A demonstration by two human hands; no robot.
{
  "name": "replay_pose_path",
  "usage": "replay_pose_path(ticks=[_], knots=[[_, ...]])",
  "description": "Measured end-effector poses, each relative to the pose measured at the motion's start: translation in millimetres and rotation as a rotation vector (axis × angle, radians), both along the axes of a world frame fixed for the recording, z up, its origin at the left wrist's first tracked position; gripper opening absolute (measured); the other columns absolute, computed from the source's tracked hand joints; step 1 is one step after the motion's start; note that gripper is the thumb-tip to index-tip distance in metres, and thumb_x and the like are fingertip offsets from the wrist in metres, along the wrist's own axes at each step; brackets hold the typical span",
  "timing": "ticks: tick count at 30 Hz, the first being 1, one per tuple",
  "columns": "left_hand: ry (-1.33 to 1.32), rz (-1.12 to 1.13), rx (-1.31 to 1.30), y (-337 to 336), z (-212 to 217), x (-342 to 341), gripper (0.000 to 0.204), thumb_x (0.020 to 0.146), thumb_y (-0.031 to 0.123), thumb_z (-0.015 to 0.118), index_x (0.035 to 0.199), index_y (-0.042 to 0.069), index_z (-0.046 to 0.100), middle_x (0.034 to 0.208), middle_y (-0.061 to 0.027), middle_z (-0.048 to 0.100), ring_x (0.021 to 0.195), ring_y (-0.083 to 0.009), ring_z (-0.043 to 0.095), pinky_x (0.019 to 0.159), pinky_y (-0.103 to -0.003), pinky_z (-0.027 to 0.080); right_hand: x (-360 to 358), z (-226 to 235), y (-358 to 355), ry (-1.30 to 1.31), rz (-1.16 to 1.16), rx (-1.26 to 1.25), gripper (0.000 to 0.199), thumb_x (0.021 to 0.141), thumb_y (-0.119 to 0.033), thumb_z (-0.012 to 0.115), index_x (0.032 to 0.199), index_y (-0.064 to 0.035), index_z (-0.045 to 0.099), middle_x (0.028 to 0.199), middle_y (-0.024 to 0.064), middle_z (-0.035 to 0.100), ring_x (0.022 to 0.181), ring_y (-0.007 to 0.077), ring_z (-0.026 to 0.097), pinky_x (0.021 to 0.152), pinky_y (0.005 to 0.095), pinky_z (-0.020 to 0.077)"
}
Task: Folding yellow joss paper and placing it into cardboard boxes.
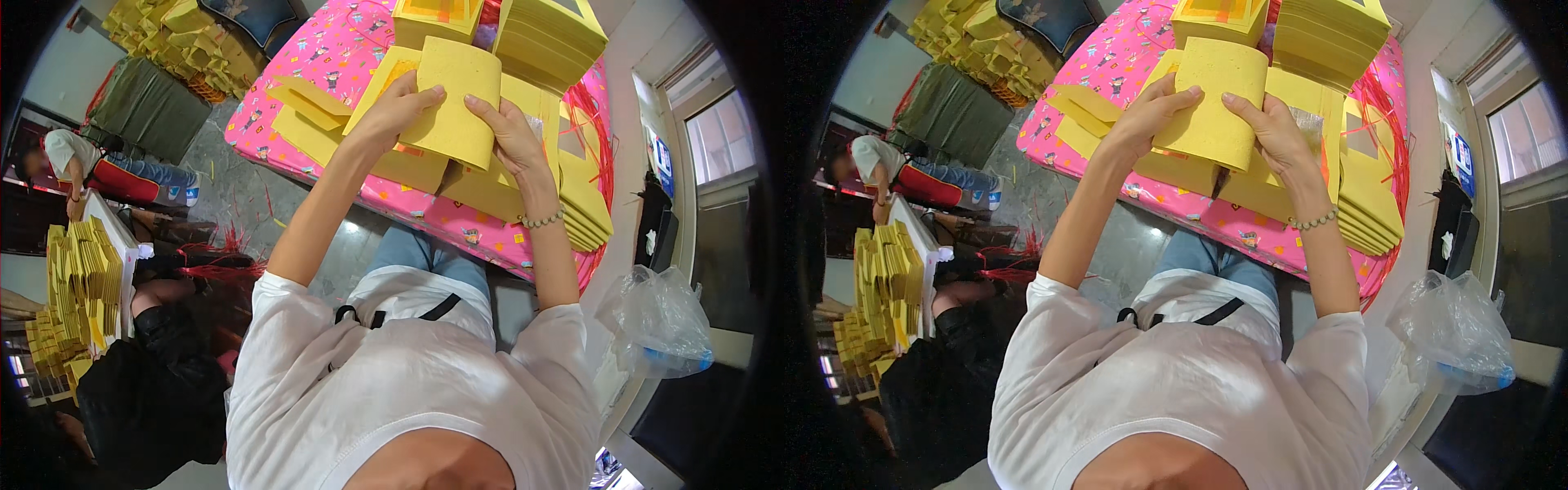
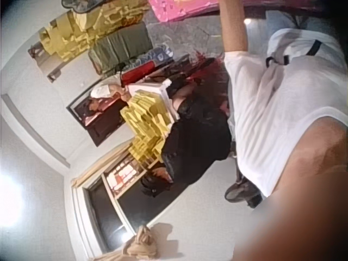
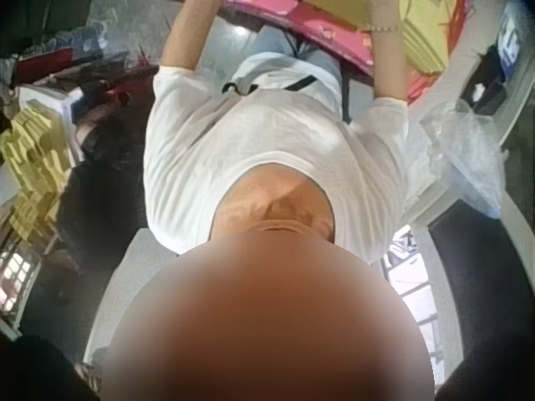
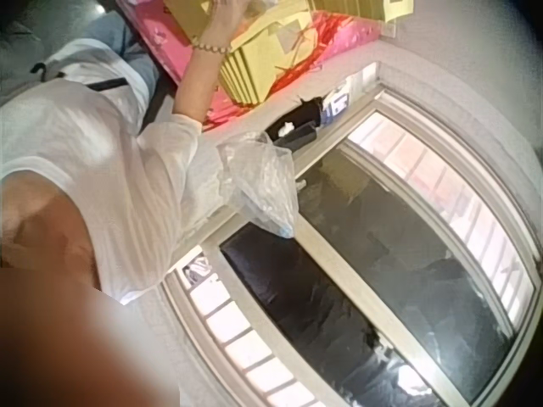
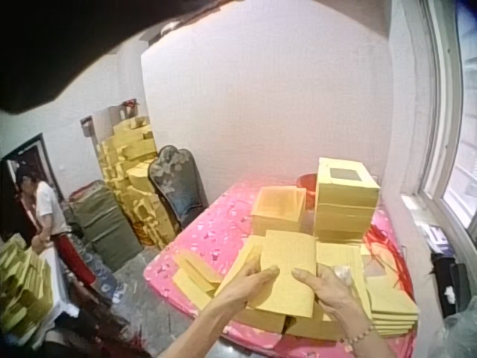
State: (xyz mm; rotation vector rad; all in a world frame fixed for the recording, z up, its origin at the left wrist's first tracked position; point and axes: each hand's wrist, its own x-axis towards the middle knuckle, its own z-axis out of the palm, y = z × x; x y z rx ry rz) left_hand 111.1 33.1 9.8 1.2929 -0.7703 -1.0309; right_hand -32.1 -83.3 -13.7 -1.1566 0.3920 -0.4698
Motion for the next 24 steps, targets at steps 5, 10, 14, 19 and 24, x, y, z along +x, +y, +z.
replay_pose_path(ticks=[5, 10, 14, 19, 24], knots=[[0.0, 0.011, 0.038, 1.7, 2.9, -3.6, 0.035, 0.093, 0.016, 0.054, 0.121, -0.002, 0.047, 0.114, -0.0113, 0.059, 0.102, -0.0183, 0.058, 0.086, -0.032, 0.047, -1.0, 0.3, 1.3, 0.009, -0.004, -0.03, 0.044, 0.087, -0.02, 0.065, 0.12, 0.0055, 0.05, 0.112, 0.0116, 0.06, 0.098, 0.0145, 0.06, 0.085, 0.0265, 0.0506], [0.031, -0.019, 0.014, 3.8, -1.2, -0.2, 0.036, 0.092, 0.017, 0.055, 0.123, 0.0, 0.048, 0.11, -0.0074, 0.06, 0.1, -0.014, 0.059, 0.084, -0.028, 0.048, -2.6, 3.2, 6.3, -0.028, -0.048, -0.191, 0.04, 0.085, -0.016, 0.067, 0.117, 0.0032, 0.053, 0.11, 0.0104, 0.062, 0.096, 0.0143, 0.061, 0.083, 0.0268, 0.0497], [0.027, -0.007, -0.024, 11.4, 2.7, -11.5, 0.037, 0.092, 0.016, 0.056, 0.124, 0.0, 0.047, 0.113, -0.0077, 0.059, 0.102, -0.0139, 0.058, 0.086, -0.028, 0.047, -8.2, 8.8, 14.8, -0.038, -0.107, -0.325, 0.039, 0.085, -0.011, 0.066, 0.118, 0.0028, 0.052, 0.11, 0.0089, 0.062, 0.096, 0.0131, 0.06, 0.083, 0.0261, 0.0492], [-0.058, 0.112, -0.324, 16.3, -12.2, -28.1, 0.036, 0.093, 0.011, 0.052, 0.126, -0.001, 0.042, 0.115, -0.0086, 0.058, 0.104, -0.0132, 0.055, 0.089, -0.029, 0.045, -15.9, 15.5, 27.4, -0.079, -0.125, -0.403, 0.042, 0.083, -0.008, 0.068, 0.12, 0.0018, 0.05, 0.109, 0.0072, 0.061, 0.096, 0.0113, 0.058, 0.083, 0.0257, 0.0483], [-0.124, 0.122, -0.445, 25.4, -17.2, -41.1, 0.04, 0.093, 0.007, 0.051, 0.13, -0.001, 0.038, 0.121, -0.0097, 0.053, 0.11, -0.0135, 0.051, 0.092, -0.028, 0.043, -26.0, 12.1, 32.5, -0.13, -0.122, -0.387, 0.04, 0.085, -0.011, 0.067, 0.119, 0.0009, 0.051, 0.109, 0.0071, 0.062, 0.095, 0.0109, 0.058, 0.082, 0.0257, 0.0484]])
